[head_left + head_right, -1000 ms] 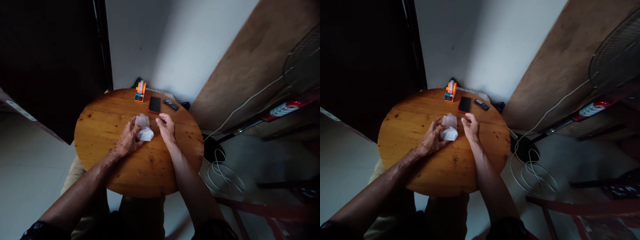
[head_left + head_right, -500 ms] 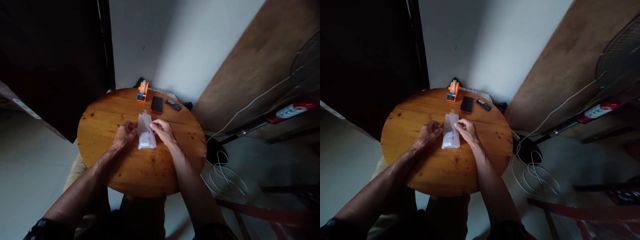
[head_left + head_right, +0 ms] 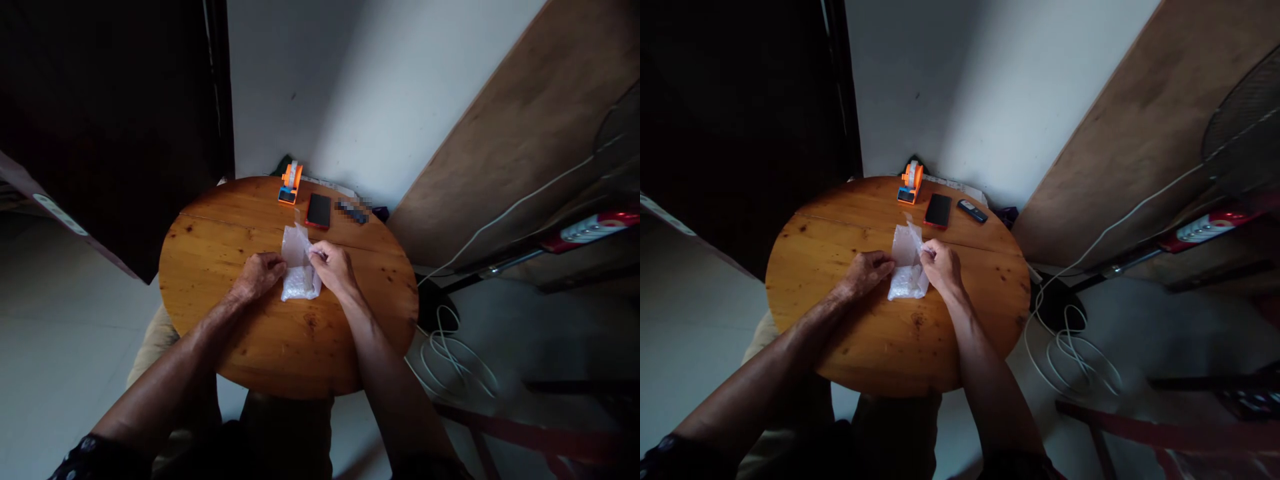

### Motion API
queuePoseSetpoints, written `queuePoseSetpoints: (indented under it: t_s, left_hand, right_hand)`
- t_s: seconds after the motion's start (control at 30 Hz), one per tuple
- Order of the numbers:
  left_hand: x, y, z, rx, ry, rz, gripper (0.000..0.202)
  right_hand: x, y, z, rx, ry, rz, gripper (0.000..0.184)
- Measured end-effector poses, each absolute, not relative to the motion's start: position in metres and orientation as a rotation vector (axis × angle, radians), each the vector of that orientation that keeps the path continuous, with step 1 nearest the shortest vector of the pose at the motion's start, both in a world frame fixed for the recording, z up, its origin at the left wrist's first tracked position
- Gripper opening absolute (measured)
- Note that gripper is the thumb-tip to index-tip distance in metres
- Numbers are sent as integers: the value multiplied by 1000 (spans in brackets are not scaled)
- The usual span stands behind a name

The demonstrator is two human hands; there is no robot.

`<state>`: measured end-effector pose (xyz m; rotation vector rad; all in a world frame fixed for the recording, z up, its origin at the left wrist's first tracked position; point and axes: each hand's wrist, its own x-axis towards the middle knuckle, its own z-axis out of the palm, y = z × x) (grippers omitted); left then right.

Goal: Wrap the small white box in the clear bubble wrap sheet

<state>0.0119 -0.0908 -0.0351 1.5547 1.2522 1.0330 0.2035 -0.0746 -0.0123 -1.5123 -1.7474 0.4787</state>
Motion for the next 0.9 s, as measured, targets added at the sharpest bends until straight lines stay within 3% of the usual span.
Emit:
queuePoseSetpoints:
  t_s: [0.3, 0.57, 0.9]
  left_hand:
    - [10, -85, -31, 1226, 1348, 1176, 21]
    - [9, -84, -30, 1089, 1271, 1288, 15]
    - [6, -89, -28, 1295, 1365, 1206, 28]
  right_hand:
    - [216, -65, -18, -1564, -1649, 491, 11]
    - [222, -61, -17, -1461, -1365, 823, 19]
    - [223, -59, -21, -1512, -1374, 795, 28]
